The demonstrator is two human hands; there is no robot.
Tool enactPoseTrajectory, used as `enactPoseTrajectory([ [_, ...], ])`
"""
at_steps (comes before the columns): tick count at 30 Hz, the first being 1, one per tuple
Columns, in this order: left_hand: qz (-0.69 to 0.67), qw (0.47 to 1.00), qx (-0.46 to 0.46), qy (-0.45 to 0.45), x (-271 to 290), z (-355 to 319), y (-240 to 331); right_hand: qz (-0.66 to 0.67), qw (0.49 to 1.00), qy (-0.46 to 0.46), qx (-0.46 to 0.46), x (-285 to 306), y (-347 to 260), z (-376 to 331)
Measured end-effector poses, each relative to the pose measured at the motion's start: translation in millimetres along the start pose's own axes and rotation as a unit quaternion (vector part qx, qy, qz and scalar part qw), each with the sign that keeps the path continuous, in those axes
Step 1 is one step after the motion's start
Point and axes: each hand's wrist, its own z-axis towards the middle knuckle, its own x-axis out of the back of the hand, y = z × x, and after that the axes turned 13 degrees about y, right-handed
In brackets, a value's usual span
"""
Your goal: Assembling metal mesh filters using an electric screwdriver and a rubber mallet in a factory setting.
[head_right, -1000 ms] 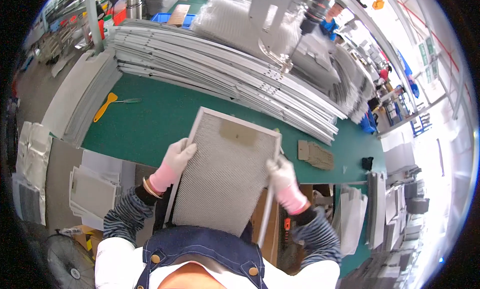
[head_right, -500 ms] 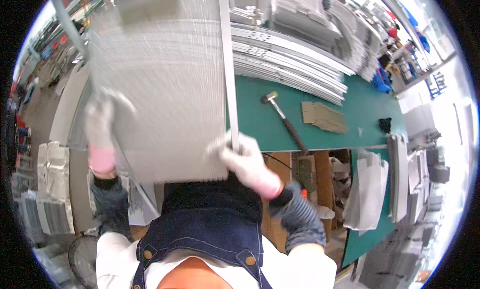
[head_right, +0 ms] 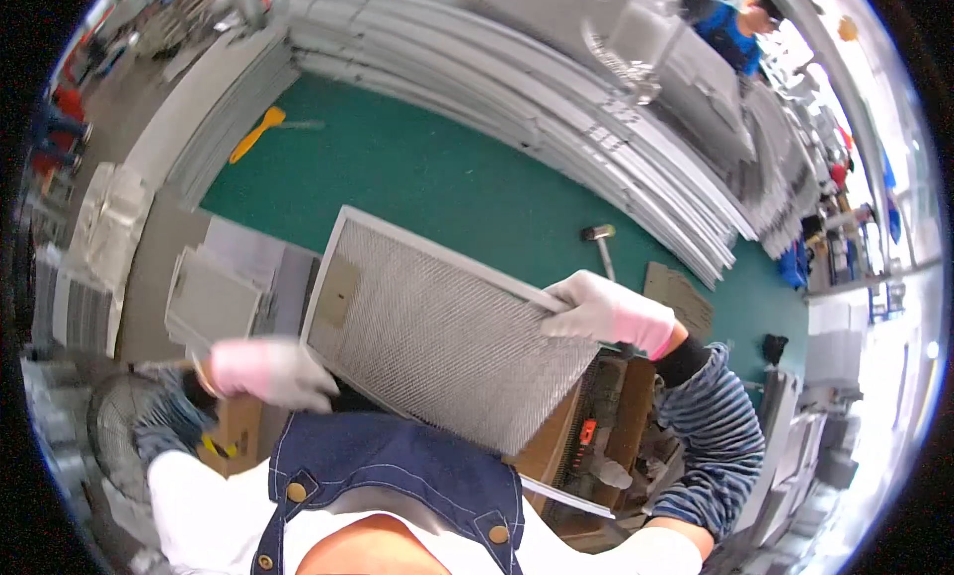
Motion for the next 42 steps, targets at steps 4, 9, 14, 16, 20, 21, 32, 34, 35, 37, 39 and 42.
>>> enactPoseTrajectory([
  [4,0.352,0.771,-0.178,0.5,91.4,44.8,16.5,-0.09,0.996,-0.018,-0.002,-2.5,-8.5,27.7],
  [9,0.083,0.975,-0.099,0.179,92.2,103.4,-10.9,-0.055,0.998,0.028,-0.028,-17.9,-38.8,17.9],
  [14,0.006,0.971,-0.196,0.134,71.9,156.9,23.4,0.049,0.991,0.118,-0.051,-44.9,-37.8,0.0],
  [16,-0.038,0.976,-0.19,0.097,62.3,175.3,23.3,0.029,0.992,0.118,-0.042,-46.2,-28.5,1.7],
  [20,-0.087,0.984,-0.148,0.047,68.5,186.4,23.9,0.061,0.996,0.063,0.02,-35.5,-20.4,5.8],
  [21,-0.047,0.977,-0.186,0.088,64.8,187.4,22.7,0.039,0.998,0.041,0.027,-33.7,-21.5,4.8],
  [32,0.032,0.989,-0.122,0.072,57.4,211.9,57.6,0.094,0.992,0.056,0.055,-16.8,-1.2,-16.5],
  [34,-0.028,0.991,-0.133,0.01,62.9,225.7,55.7,0.072,0.995,0.049,0.052,-11.0,4.0,-26.2],
  [35,-0.035,0.995,-0.093,-0.023,63.0,229.3,56.1,0.043,0.997,0.033,0.052,-9.8,7.8,-30.8],
  [37,-0.027,0.997,-0.056,-0.04,60.0,233.9,56.9,0.048,0.992,0.075,0.091,-16.3,23.4,-36.0],
  [39,0.048,0.994,-0.103,0.006,52.1,231.5,57.1,0.059,0.99,0.091,0.086,-18.0,21.3,-42.6],
  [42,0.179,0.968,-0.156,0.084,41.6,225.9,63.5,0.082,0.989,0.109,0.061,-27.8,37.3,-42.9],
])
